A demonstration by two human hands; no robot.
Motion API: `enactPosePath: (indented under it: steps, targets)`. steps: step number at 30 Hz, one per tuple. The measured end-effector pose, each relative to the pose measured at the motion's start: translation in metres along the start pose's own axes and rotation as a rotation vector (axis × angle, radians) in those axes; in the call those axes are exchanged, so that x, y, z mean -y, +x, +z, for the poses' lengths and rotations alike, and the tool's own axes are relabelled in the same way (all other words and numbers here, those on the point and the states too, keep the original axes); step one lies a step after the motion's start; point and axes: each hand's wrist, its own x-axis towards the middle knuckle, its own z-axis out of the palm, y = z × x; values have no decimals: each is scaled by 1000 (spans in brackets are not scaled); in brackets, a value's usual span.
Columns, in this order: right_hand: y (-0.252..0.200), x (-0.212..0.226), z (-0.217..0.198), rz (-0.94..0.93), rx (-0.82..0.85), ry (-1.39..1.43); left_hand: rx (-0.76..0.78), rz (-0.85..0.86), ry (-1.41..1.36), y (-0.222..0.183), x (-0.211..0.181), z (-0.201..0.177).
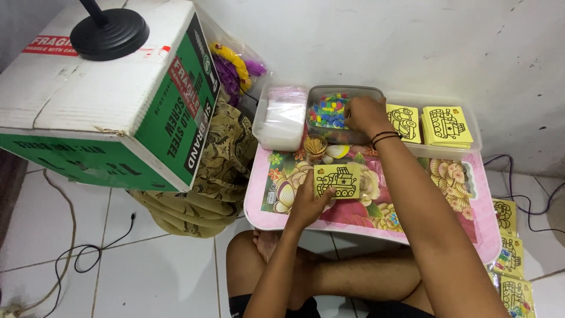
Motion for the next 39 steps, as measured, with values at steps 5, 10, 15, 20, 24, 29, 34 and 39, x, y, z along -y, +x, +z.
enactPosePath:
  steps: [5, 10, 15, 20, 24, 29, 34, 39]
  targets:
    - [-25, -5, -18, -15, -127, 237, -12, 3, 14, 0, 3, -1]
    - [-69, -37, -25, -214, -416, 718, -26, -27, -14, 2, 4, 3]
    - [-127, -75, -10, -138, -452, 1220, -55, -25, -23, 5, 10, 5]
    - [-198, -100, 33, 82, -495, 1284, -66, -29, -28, 4, 13, 7]
    - [-220, -109, 81, 188, -475, 1415, -83, -43, -34, 5, 16, 8]
    - [-224, -90, 75, 124, -419, 1575, -74, -51, -59, 2, 11, 12]
    - [-215, -79, 73, 80, -356, 1593, -19, -11, -102, 0, 11, 8]
    - [-214, -67, 68, 126, -316, 1695, -22, 0, -158, 1, 11, 7]
